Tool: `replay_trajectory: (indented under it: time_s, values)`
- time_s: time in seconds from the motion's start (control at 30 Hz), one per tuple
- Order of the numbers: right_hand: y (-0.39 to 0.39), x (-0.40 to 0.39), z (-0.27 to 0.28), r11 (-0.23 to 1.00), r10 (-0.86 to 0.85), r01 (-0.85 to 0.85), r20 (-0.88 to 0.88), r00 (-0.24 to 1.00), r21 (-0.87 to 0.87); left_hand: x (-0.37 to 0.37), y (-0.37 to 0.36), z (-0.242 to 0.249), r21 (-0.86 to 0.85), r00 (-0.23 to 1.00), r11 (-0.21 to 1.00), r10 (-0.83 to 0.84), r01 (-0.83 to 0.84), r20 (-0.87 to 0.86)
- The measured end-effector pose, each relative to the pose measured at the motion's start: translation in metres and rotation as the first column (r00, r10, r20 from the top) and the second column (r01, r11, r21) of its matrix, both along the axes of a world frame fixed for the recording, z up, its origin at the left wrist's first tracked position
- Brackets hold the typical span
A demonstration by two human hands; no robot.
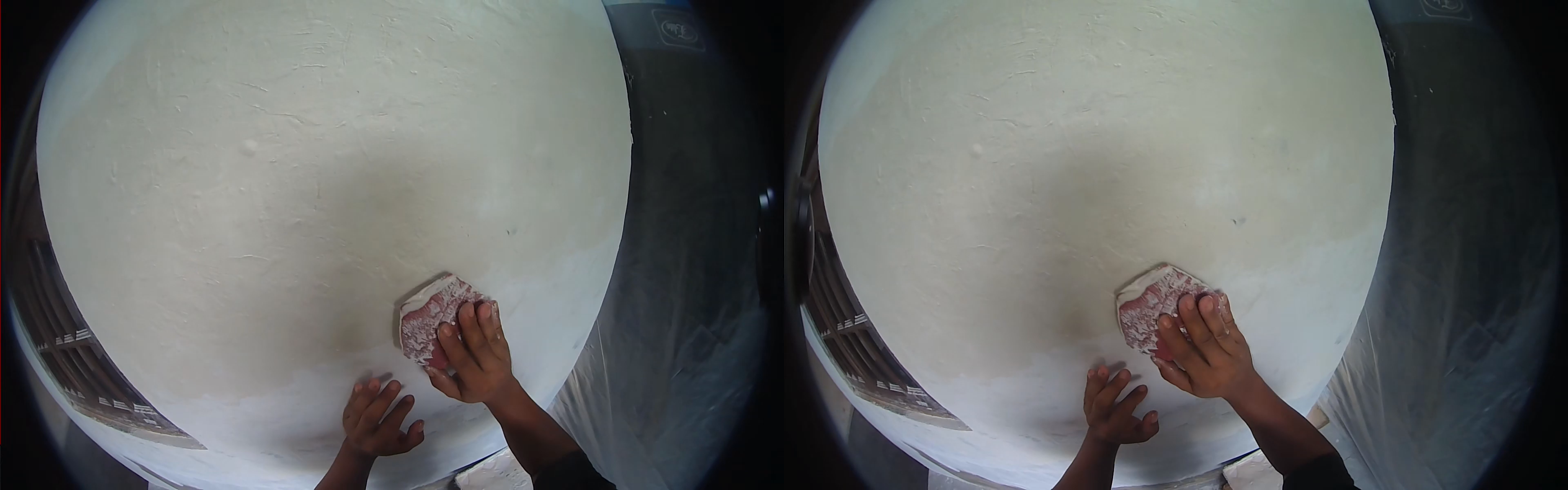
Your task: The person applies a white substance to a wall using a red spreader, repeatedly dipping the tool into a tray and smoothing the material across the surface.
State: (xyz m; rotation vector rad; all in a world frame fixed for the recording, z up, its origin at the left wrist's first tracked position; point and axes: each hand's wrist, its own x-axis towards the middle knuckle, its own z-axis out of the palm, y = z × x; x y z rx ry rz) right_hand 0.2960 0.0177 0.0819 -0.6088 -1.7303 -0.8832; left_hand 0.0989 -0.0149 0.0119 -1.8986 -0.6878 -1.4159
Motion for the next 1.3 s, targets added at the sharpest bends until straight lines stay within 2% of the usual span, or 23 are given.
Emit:
replay_trajectory:
  time_s: [0.13, 0.33, 0.47, 0.53, 0.63, 0.73, 0.93, 1.17, 1.23, 1.3]
  values:
    - [-0.001, -0.012, 0.031, 0.999, -0.032, 0.032, 0.004, 0.999, 0.023, 0.0, 0.001, -0.001, 0.0, 0.999, 1.0, -0.012, 0.012, 0.032]
    - [-0.004, 0.001, 0.002, 0.999, -0.028, 0.028, 0.003, 1.0, -0.024, -0.002, 0.0, 0.001, 0.01, 0.999, 1.0, 0.004, -0.004, -0.049]
    - [-0.004, -0.01, 0.02, 0.999, 0.012, -0.011, -0.018, 1.0, 0.038, -0.001, 0.001, 0.0, 0.009, 0.998, 1.0, 0.012, -0.011, -0.054]
    - [-0.001, -0.015, 0.032, 0.999, -0.042, 0.042, -0.005, 0.999, 0.024, 0.001, 0.002, -0.001, 0.0, 0.999, 1.0, -0.009, 0.009, 0.037]
    - [0.001, -0.004, 0.012, 0.996, -0.084, 0.085, 0.053, 0.995, -0.021, -0.001, 0.001, 0.0, 0.01, 0.999, 1.0, 0.016, -0.015, -0.044]
    - [-0.005, 0.005, -0.014, 0.997, -0.067, 0.068, 0.029, 0.997, -0.031, -0.001, 0.001, 0.001, 0.009, 0.999, 1.0, -0.008, 0.008, -0.045]
    - [-0.003, -0.009, 0.025, 0.999, -0.03, 0.03, 0.002, 1.0, 0.015, -0.001, 0.001, -0.001, 0.007, 1.0, 1.0, 0.001, -0.001, -0.014]
    - [-0.01, 0.017, -0.026, 0.993, -0.114, 0.115, 0.079, 0.99, -0.012, 0.002, 0.001, 0.001, -0.004, 1.0, 1.0, -0.01, 0.01, 0.014]
    - [-0.024, 0.023, -0.024, 0.993, 0.029, -0.029, 0.0, 1.0, 0.115, 0.001, 0.001, 0.0, -0.006, 1.0, 1.0, -0.018, 0.019, 0.016]
    - [-0.044, 0.033, 0.001, 0.983, 0.085, -0.082, -0.012, 0.996, 0.165, 0.0, 0.002, 0.0, 0.001, 1.0, 1.0, -0.017, 0.017, -0.003]
